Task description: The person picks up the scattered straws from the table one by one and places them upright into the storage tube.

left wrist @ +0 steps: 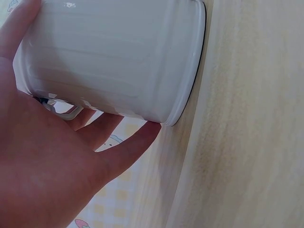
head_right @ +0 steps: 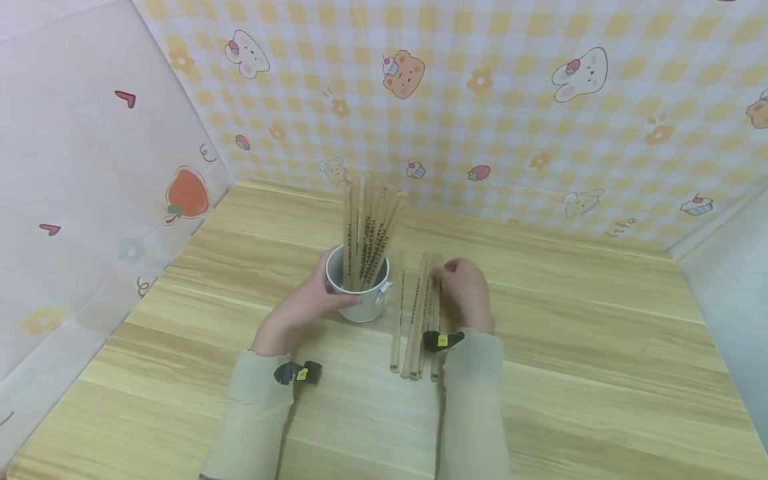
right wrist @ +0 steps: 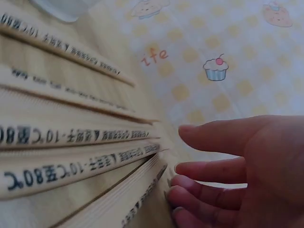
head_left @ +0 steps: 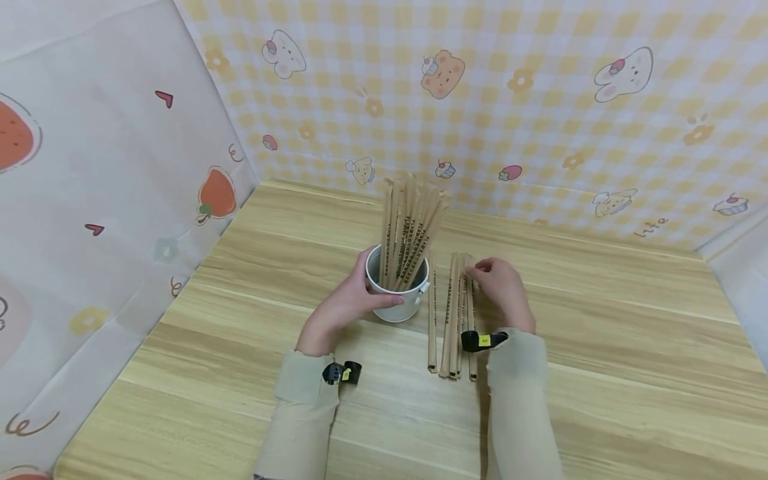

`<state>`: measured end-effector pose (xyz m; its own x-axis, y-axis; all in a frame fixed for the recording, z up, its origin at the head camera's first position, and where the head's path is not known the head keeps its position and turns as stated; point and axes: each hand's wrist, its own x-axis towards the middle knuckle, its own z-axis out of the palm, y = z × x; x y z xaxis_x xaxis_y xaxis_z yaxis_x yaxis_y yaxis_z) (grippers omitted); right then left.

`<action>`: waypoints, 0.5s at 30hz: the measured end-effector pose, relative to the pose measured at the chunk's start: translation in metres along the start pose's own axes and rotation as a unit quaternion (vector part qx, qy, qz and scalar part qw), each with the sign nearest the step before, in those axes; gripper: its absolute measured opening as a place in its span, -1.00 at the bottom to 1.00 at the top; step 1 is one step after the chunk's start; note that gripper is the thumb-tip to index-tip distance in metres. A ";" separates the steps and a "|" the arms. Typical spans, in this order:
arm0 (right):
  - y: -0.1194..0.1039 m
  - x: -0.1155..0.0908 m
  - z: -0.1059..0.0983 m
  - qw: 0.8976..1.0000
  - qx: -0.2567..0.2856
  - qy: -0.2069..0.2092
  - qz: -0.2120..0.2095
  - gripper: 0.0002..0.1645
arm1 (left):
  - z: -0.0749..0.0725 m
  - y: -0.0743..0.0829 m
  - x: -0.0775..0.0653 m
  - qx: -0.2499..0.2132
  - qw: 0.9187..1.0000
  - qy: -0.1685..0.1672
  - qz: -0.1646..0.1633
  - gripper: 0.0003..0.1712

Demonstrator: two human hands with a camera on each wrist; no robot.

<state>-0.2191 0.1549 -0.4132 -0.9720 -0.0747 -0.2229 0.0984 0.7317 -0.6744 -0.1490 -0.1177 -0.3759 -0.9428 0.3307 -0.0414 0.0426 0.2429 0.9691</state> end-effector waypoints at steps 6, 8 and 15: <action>0.002 0.003 0.006 0.999 -0.026 0.023 0.004 -0.36 | 0.000 0.000 0.000 -0.004 1.000 -0.002 0.002 0.12; 0.002 0.003 0.008 0.999 -0.032 0.026 0.005 -0.39 | 0.000 0.000 0.000 -0.003 1.000 -0.002 0.002 0.12; 0.001 0.003 0.011 0.998 -0.038 0.047 0.014 -0.57 | 0.000 0.000 0.000 -0.005 1.000 -0.003 -0.001 0.12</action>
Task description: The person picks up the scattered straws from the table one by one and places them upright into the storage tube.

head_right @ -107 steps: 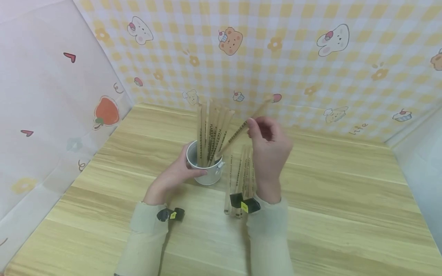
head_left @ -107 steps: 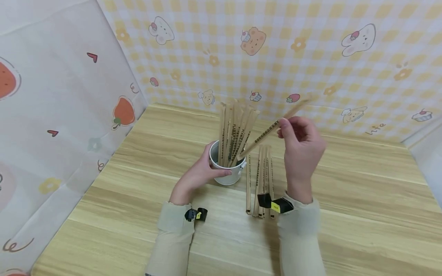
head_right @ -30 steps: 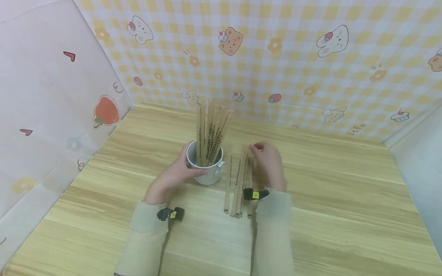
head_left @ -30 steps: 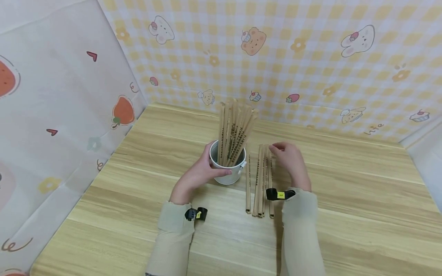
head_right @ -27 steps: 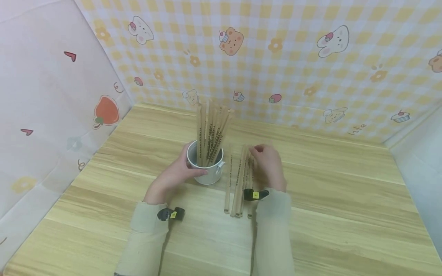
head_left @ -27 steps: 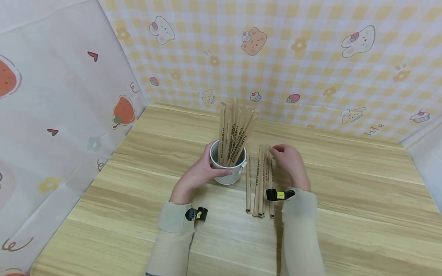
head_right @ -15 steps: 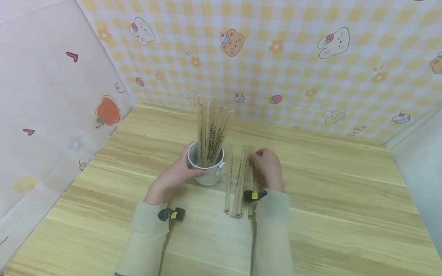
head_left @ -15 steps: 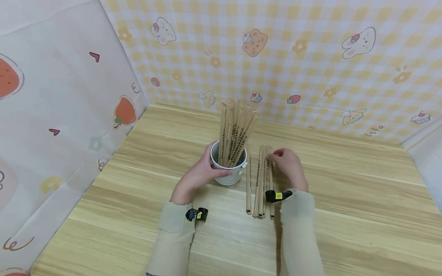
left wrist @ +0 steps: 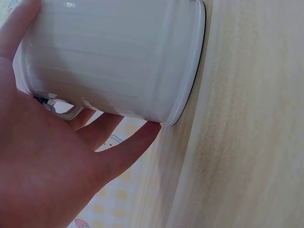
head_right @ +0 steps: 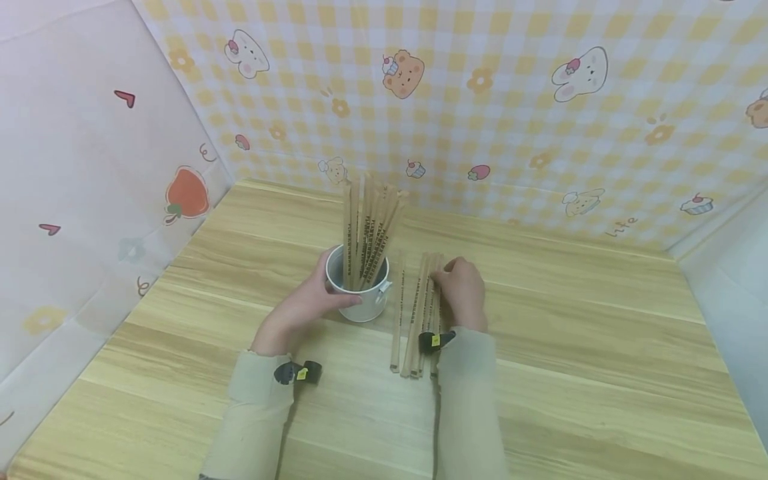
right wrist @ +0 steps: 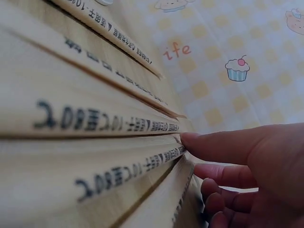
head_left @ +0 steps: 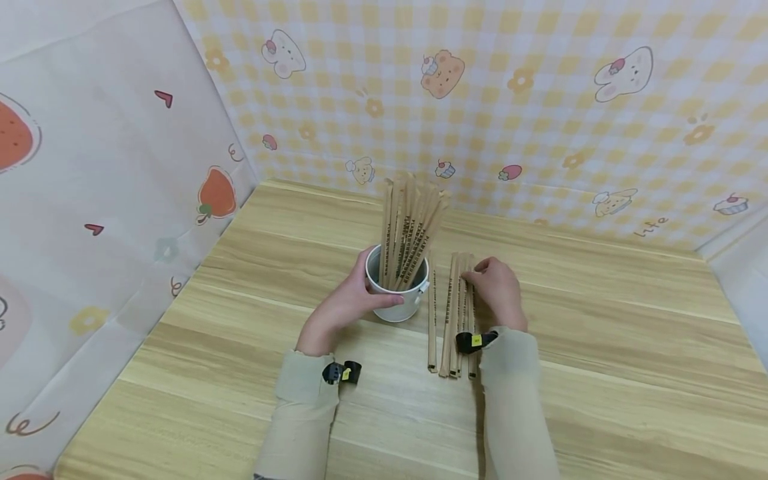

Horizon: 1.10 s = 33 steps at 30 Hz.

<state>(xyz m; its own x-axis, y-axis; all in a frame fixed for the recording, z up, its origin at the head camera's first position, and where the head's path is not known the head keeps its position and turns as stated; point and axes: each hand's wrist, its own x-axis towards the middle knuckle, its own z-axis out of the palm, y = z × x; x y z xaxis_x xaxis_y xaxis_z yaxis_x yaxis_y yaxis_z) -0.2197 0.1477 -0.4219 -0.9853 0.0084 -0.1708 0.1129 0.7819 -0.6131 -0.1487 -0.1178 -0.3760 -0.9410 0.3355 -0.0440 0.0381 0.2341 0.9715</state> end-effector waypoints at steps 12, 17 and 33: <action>-0.001 -0.002 -0.001 1.000 -0.007 -0.004 0.006 -0.65 | 0.000 0.000 0.000 -0.003 1.000 0.000 -0.005 0.12; 0.001 -0.002 -0.002 1.000 0.011 -0.014 0.010 -0.61 | 0.001 0.001 0.000 -0.001 1.000 0.001 -0.006 0.12; -0.019 -0.016 -0.039 0.997 0.072 0.039 -0.011 -0.51 | 0.001 0.001 0.001 0.002 1.000 0.002 -0.003 0.11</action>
<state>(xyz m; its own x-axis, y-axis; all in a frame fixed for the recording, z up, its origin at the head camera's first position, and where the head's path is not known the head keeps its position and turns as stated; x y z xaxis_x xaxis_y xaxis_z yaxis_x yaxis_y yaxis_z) -0.2115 0.1574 -0.3778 -0.9940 0.0456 -0.0992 0.1034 0.6853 -0.7209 -0.1490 -0.1166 -0.3751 -0.9428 0.3299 -0.0486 0.0342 0.2406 0.9700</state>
